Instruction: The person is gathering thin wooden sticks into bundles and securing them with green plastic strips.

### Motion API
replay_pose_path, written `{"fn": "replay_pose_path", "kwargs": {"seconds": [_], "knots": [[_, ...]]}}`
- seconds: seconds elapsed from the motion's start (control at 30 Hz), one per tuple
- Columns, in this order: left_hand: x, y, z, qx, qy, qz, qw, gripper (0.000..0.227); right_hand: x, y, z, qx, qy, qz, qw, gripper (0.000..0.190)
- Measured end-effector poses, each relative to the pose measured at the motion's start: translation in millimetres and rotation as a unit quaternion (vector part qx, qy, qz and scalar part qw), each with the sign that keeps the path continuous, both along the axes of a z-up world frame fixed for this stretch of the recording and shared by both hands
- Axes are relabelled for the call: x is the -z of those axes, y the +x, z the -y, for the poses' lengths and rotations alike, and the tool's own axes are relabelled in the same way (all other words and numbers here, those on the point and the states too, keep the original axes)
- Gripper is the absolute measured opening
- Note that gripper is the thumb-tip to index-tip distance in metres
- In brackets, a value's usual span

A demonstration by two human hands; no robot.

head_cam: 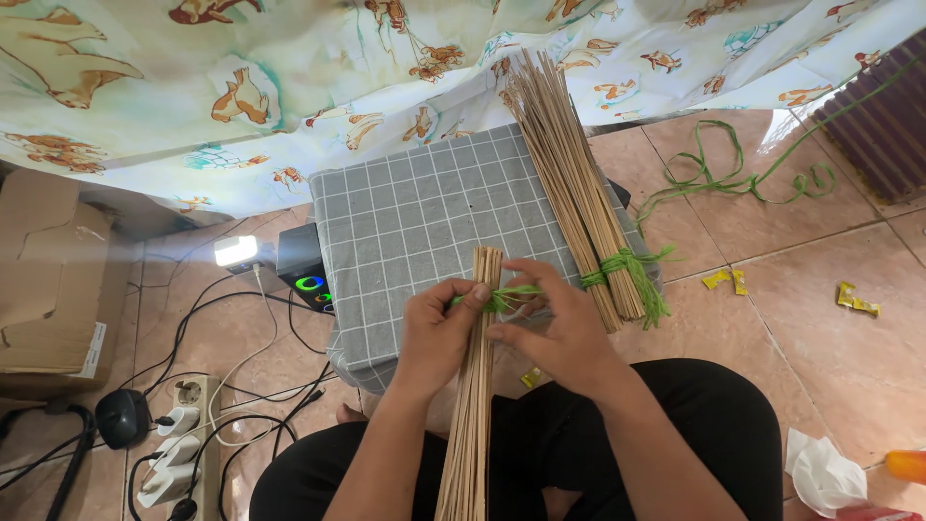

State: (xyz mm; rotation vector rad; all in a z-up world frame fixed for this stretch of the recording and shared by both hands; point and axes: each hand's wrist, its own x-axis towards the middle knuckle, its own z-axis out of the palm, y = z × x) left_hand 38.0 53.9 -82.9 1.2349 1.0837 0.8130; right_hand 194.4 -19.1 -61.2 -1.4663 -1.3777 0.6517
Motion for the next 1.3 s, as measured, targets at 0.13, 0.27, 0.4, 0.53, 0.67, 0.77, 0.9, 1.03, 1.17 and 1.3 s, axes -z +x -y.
{"fn": "replay_pose_path", "kwargs": {"seconds": [0.13, 0.27, 0.4, 0.53, 0.67, 0.77, 0.9, 1.03, 1.17, 1.3], "knots": [[-2.1, 4.5, 1.5, 0.015, -0.006, 0.001, 1.000, 0.018, -0.9, -2.8, -2.4, 0.026, 0.041, 0.111, 0.993, 0.028], [-0.3, 2.7, 2.4, 0.000, -0.008, -0.011, 1.000, 0.018, -16.3, 2.2, 1.9, 0.003, -0.026, 0.164, 0.986, 0.015], [-2.6, 4.2, 2.7, 0.000, -0.006, -0.033, 0.999, 0.019, -38.2, 15.7, 12.5, -0.064, -0.160, 0.163, 0.972, 0.016], [-5.5, 1.7, 0.5, -0.005, -0.013, -0.029, 0.999, 0.021, -44.0, 20.7, 17.5, -0.027, -0.105, 0.170, 0.980, 0.056], [-1.8, 4.5, 2.6, 0.006, -0.010, -0.037, 0.999, 0.021, -13.1, 13.7, 5.8, -0.020, 0.056, 0.268, 0.962, 0.065], [1.3, 6.5, 2.8, 0.015, -0.013, -0.040, 0.999, 0.021, 15.1, 8.3, -3.8, -0.003, 0.134, 0.345, 0.929, 0.038], [-4.1, 4.6, 2.8, 0.001, 0.049, -0.035, 0.998, 0.017, 14.2, 3.9, -6.5, 0.056, 0.164, 0.390, 0.904, 0.015], [-5.6, -9.2, -4.1, -0.032, 0.158, -0.072, 0.984, 0.018, 20.3, 10.5, -0.4, 0.055, 0.127, 0.427, 0.893, 0.009], [7.8, -7.6, -4.2, -0.075, 0.233, -0.088, 0.966, 0.017, 30.6, 17.6, 5.4, 0.010, 0.097, 0.351, 0.931, 0.012], [16.0, 3.3, -2.9, -0.084, 0.055, 0.101, 0.990, 0.030, 30.4, 22.7, 6.1, 0.015, 0.096, 0.345, 0.934, 0.011]]}}
